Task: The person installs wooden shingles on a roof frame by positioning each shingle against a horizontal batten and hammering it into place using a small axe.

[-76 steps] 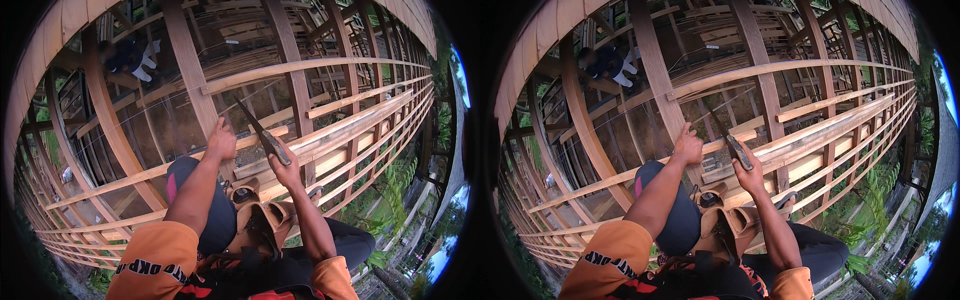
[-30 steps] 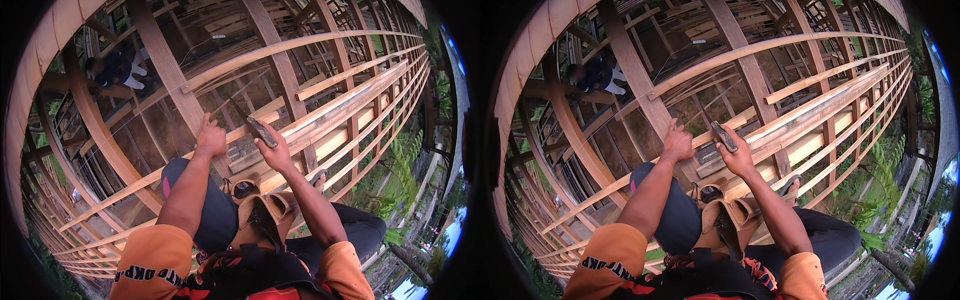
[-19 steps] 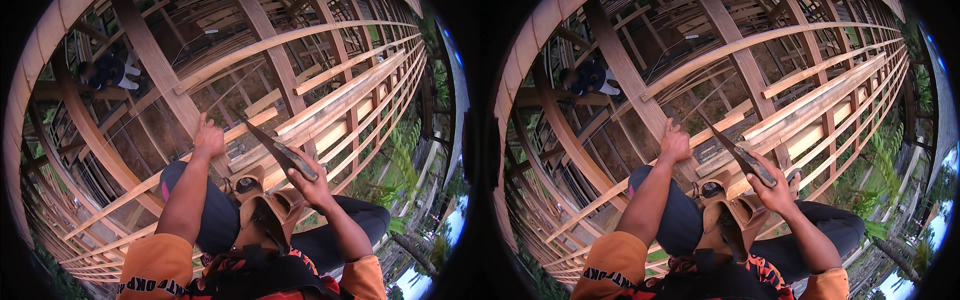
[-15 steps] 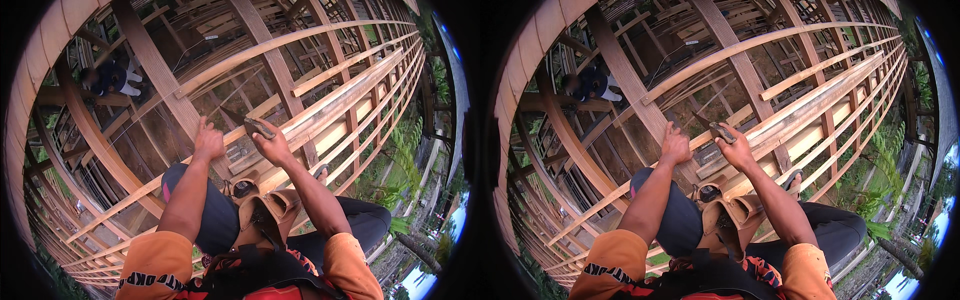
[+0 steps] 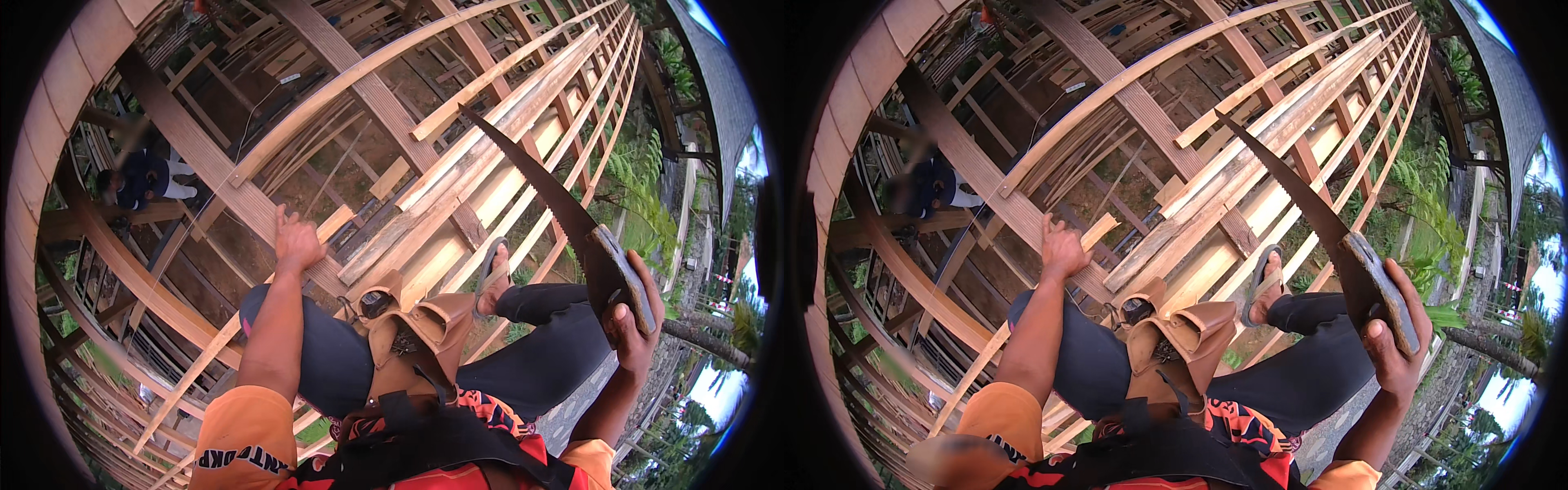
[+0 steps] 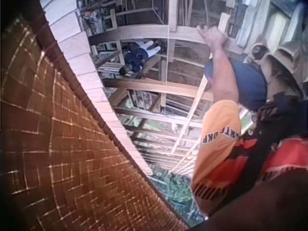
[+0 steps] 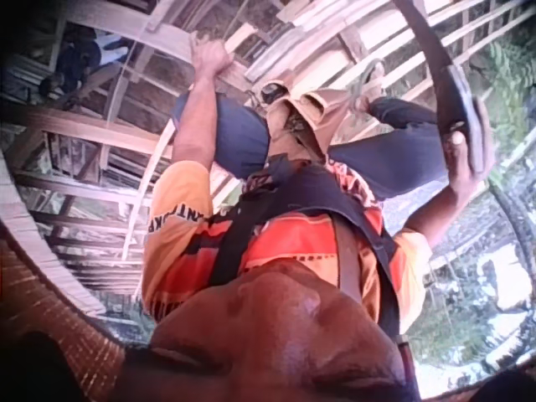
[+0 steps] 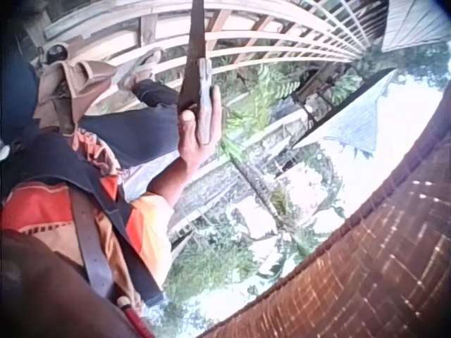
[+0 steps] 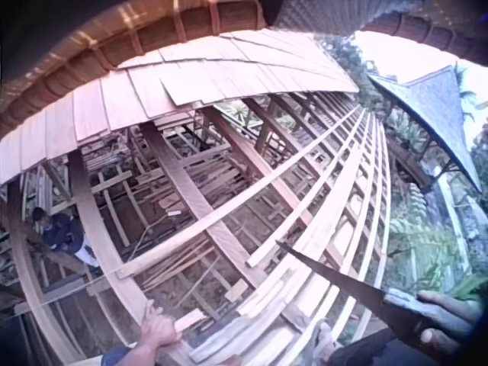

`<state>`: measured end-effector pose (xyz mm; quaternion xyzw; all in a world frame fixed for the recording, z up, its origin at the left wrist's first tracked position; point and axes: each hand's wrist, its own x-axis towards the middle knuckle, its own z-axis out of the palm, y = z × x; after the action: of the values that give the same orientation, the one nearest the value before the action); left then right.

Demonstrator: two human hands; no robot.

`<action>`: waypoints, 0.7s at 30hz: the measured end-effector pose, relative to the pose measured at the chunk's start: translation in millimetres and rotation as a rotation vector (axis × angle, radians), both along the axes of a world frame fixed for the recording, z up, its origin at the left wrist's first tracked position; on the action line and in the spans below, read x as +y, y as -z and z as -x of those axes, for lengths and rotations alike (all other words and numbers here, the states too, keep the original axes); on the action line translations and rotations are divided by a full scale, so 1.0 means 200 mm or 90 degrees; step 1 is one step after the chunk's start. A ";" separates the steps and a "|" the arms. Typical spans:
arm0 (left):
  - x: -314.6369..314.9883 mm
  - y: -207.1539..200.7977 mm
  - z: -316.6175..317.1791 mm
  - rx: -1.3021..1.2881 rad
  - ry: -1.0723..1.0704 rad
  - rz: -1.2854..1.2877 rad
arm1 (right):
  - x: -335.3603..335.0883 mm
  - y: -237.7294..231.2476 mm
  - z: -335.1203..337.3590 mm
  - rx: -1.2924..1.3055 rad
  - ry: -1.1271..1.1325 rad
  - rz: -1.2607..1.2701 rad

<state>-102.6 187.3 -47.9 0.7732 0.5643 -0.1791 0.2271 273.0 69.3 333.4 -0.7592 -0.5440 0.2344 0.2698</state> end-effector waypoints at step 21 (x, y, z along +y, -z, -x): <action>-0.07 0.10 0.06 -0.011 0.000 -0.154 | 0.31 1.86 -0.44 -0.095 0.017 0.092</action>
<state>-113.7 172.6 -68.6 0.7967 0.5795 -0.1032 0.1372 360.8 132.1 -39.5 -0.7994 -0.5339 0.2119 0.1760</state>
